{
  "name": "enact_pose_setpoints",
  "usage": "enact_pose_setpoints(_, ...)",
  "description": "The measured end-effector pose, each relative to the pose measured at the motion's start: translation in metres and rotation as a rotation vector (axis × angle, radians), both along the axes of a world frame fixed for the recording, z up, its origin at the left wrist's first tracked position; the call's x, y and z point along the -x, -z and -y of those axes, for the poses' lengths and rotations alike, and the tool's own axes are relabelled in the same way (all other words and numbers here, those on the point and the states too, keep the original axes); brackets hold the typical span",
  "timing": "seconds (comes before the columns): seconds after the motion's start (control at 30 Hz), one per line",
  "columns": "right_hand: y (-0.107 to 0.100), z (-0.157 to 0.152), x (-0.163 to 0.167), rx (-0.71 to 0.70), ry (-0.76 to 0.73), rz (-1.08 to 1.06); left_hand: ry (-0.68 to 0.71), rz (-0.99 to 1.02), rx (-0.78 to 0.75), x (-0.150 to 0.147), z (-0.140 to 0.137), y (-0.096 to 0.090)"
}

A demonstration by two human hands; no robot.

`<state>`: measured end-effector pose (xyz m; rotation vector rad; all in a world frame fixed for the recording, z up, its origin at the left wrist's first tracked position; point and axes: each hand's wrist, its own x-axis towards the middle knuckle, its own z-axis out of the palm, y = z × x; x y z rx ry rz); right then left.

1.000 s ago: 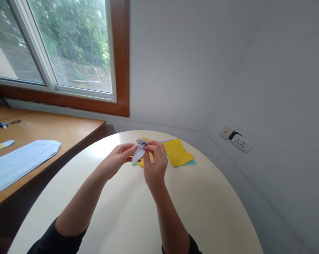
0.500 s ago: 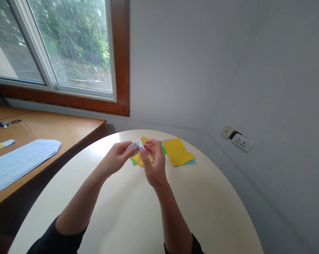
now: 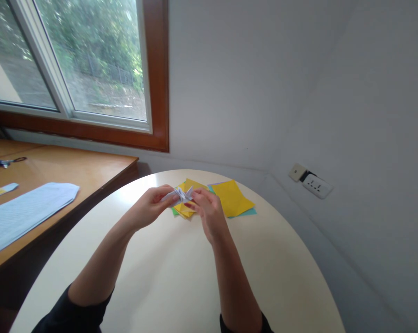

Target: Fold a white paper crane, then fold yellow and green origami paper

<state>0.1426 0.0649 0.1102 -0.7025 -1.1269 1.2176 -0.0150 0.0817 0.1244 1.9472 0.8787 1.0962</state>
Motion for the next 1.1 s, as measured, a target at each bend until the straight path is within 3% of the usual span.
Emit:
enact_pose_setpoints(0.27,-0.005,0.002,-0.006,0.08,-0.085,0.083,-0.117,-0.187,-0.075,0.0,0.004,-0.002)
enact_pose_setpoints(0.47,-0.003,0.001,-0.009,0.097,-0.153,0.049,-0.098,-0.222,-0.116,0.003,0.006,-0.004)
enact_pose_setpoints(0.73,0.001,-0.005,0.002,0.005,0.085,-0.142,-0.027,-0.097,-0.062,0.004,0.01,-0.008)
enact_pose_setpoints(0.93,0.005,-0.004,0.011,-0.143,0.291,-0.035,-0.04,-0.047,0.001,0.0,0.008,-0.005)
enact_pose_setpoints(1.1,0.003,-0.001,0.014,-0.173,0.214,0.06,-0.015,-0.014,0.01,-0.002,0.009,-0.005)
